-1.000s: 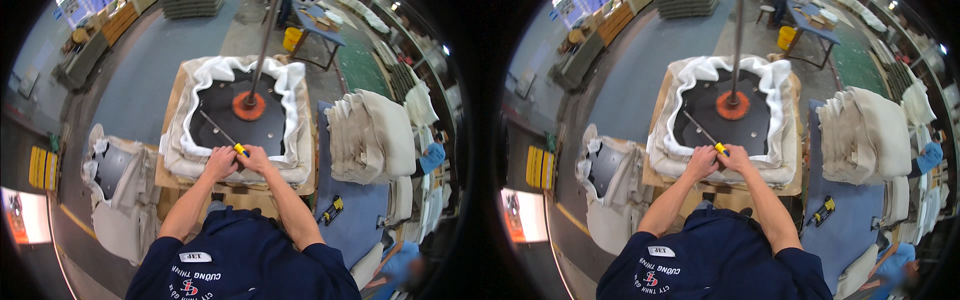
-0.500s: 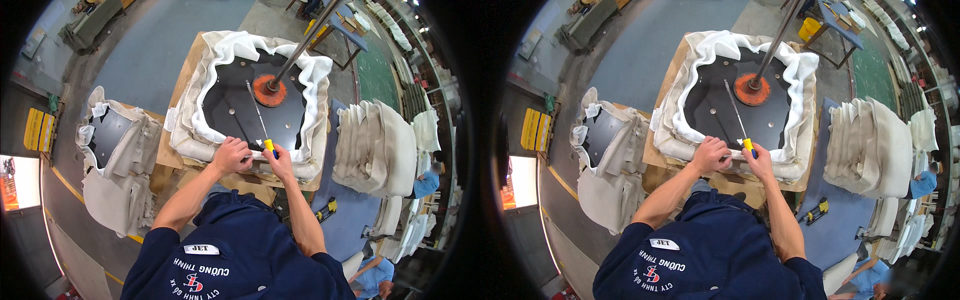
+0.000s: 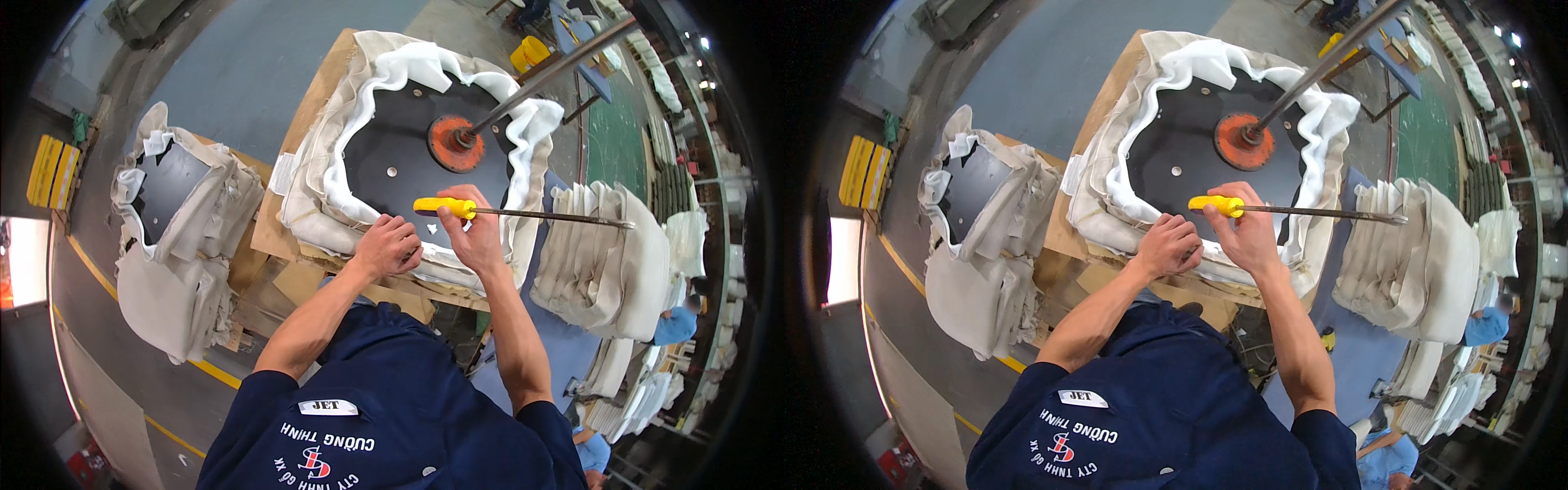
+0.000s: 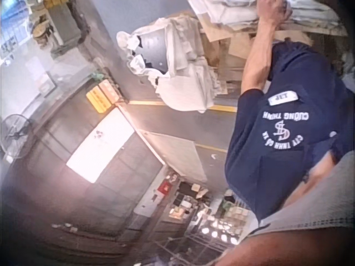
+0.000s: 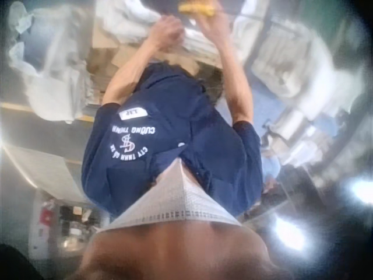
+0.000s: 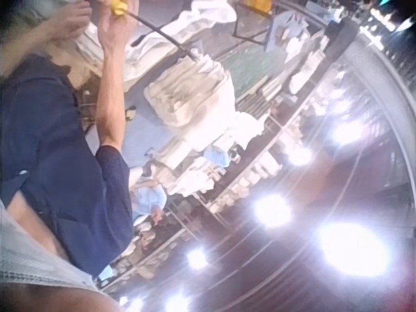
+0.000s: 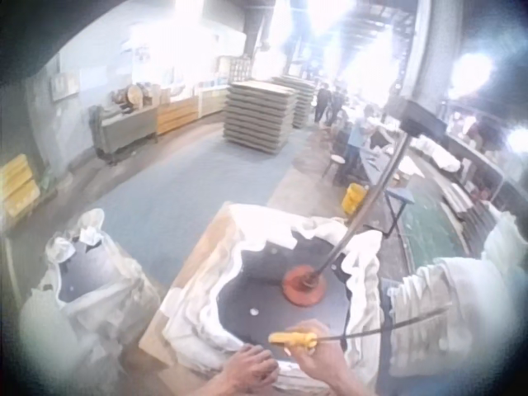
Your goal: The person stretches white fabric over a black seat base, trims excess material with a utility knife, and secures the fabric using a staple gun. The person repeatedly adjusts and pulls the fabric to ensure a tight fit around the edges.
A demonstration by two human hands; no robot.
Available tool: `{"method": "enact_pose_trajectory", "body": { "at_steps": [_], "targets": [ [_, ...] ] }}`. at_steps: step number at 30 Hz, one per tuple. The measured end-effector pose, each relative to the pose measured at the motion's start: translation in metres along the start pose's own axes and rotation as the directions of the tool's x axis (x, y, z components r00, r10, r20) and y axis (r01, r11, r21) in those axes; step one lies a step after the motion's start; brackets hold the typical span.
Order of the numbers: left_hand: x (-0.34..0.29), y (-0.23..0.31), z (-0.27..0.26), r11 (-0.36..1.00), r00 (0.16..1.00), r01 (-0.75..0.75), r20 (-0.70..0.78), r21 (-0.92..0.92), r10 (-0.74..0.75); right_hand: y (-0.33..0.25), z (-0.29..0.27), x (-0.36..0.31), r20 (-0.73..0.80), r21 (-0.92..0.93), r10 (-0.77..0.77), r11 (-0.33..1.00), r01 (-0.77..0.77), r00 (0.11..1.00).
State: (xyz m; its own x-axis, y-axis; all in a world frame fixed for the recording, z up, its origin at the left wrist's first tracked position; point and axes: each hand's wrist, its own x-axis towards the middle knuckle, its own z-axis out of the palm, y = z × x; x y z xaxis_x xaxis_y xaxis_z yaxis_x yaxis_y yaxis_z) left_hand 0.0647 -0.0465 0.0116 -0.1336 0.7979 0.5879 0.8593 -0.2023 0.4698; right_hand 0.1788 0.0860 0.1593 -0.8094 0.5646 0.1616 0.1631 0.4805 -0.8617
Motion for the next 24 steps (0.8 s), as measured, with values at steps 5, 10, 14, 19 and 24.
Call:
{"method": "enact_pose_trajectory", "body": {
  "at_steps": [5, 10, 14, 19, 24],
  "targets": [
    [-0.005, -0.007, 0.002, 1.0, 0.999, -0.012, -0.031, 0.017, 0.013, -0.026, 0.007, 0.005, -0.014, -0.11, -0.153, 0.983, 0.15, 0.988],
    [-0.004, -0.009, -0.009, 1.0, 1.0, -0.024, -0.021, -0.009, 0.024, 0.035, 0.032, -0.013, 0.013, -0.064, -0.222, 0.973, 0.223, 0.975],
    [-0.012, -0.005, -0.005, 0.999, 0.999, -0.039, -0.026, -0.037, 0.038, 0.086, 0.034, -0.03, -0.026, -0.226, -0.066, 0.972, 0.058, 0.998],
    [-0.006, -0.012, -0.007, 1.0, 0.998, -0.025, -0.062, -0.007, 0.024, 0.041, 0.036, -0.022, -0.19, 0.023, -0.225, 0.972, 0.233, 0.956],
    [0.005, -0.017, -0.008, 0.999, 1.0, 0.01, -0.025, -0.05, -0.011, 0.061, 0.03, -0.033, -0.014, 0.02, 0.198, 0.98, -0.198, 0.98]
  ]
}}
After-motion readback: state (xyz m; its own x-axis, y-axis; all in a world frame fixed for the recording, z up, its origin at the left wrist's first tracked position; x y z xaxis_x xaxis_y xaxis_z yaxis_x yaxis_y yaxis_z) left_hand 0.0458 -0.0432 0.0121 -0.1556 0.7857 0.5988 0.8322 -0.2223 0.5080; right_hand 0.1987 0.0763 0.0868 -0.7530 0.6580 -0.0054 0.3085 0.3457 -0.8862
